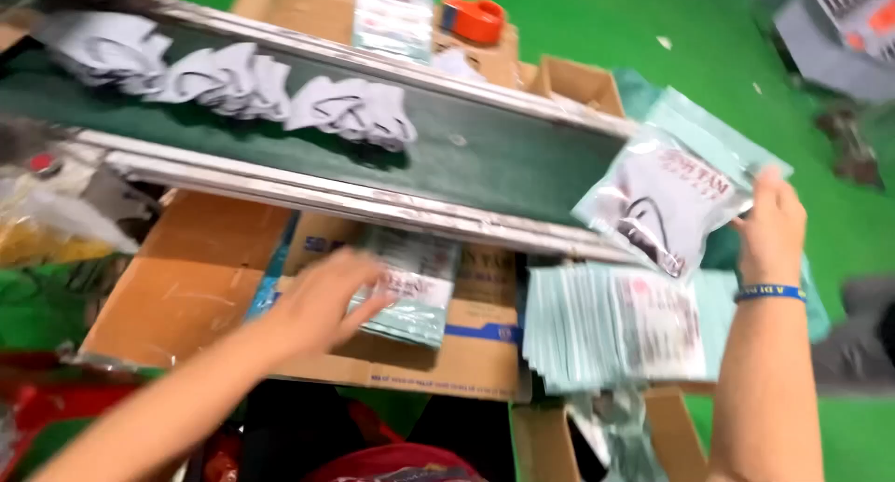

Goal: The recorder is taking face masks from a conveyor belt and packing them into plastic bags.

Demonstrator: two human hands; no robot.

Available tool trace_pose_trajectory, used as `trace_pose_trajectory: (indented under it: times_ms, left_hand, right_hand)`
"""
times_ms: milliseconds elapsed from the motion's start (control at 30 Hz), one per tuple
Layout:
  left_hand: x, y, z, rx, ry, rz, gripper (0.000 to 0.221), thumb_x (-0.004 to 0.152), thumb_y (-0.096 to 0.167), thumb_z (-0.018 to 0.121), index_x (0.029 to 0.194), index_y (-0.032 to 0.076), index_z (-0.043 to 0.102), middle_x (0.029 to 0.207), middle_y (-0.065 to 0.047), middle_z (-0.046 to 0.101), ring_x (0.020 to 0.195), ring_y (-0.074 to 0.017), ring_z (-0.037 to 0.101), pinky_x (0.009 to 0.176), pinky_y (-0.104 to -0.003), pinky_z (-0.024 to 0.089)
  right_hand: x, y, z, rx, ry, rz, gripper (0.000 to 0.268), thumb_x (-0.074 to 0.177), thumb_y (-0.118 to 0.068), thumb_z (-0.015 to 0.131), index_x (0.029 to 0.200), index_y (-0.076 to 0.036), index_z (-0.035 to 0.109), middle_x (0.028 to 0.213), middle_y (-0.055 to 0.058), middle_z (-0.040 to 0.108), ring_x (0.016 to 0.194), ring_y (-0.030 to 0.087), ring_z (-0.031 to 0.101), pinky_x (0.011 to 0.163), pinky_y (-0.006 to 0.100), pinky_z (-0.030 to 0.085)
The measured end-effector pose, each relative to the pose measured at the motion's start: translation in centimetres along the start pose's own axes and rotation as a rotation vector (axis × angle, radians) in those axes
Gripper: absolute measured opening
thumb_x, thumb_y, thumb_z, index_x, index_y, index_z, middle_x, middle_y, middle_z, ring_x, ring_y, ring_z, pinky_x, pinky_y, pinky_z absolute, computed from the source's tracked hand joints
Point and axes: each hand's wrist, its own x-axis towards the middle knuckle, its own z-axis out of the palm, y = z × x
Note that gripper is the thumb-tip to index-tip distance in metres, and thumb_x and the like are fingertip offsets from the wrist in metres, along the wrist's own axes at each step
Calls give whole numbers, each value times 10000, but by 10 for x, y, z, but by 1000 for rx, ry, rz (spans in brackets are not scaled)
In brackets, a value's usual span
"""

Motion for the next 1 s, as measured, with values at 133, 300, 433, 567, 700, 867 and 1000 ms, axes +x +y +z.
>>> trace_pose_trajectory:
  times_ms: [133,300,433,567,700,867,1000]
  left_hand:
    - [96,-104,-7,339,235,142,698,778,404,814,1361,120,557,1260,-158,585,1159,-382,544,950,-478,454]
    - [175,-236,22,593,-18,-74,824,680,550,852,1393,271,549,1339,-174,530,1167,-378,494,909,-500,403]
    - [212,-322,93,630,11,23,455,819,385,787,1216,204,658,1203,-124,633,1163,-354,574,890,-480,477]
    - [194,-217,94,266,206,-137,173,942,165,671,1070,50,659,1056,-201,690,1040,-427,645,905,-520,501]
    - [115,-65,59,-25,355,-155,470,956,302,736,1204,-79,616,1082,-296,651,971,-489,645,855,-510,518]
    - [13,-2,-50,-72,199,-158,828,812,438,796,1423,-41,509,1223,-211,621,1105,-378,623,966,-448,484]
    - [-32,-31,-92,41,119,-102,928,587,439,964,1326,41,567,1320,-195,562,1246,-404,489,1050,-468,403]
  right_hand:
    - [32,37,36,-313,77,-547,551,1153,-266,665,1477,136,473,1487,257,531,1302,274,576,1038,374,493]
    - [-106,-58,137,-219,-353,-518,576,877,-243,758,1410,-93,601,1531,194,479,1397,323,492,1061,417,460]
    - [-149,-70,214,-331,-524,-654,504,865,-197,784,1337,-79,655,1482,184,540,1388,342,510,1107,438,437]
    - [-176,-61,294,-107,-721,-559,902,846,-295,849,1532,-15,333,1501,246,427,1371,384,465,1105,436,420]
    - [-244,-104,315,183,-569,-753,967,769,-199,901,1512,45,333,1446,290,449,1319,411,465,1079,434,401]
    - [-292,-74,289,151,-654,-259,259,955,-101,773,1185,0,711,959,83,771,846,178,698,824,307,575]
    - [-321,-114,318,502,-730,-391,421,854,-35,832,1238,-5,660,1085,47,754,975,127,698,902,288,578]
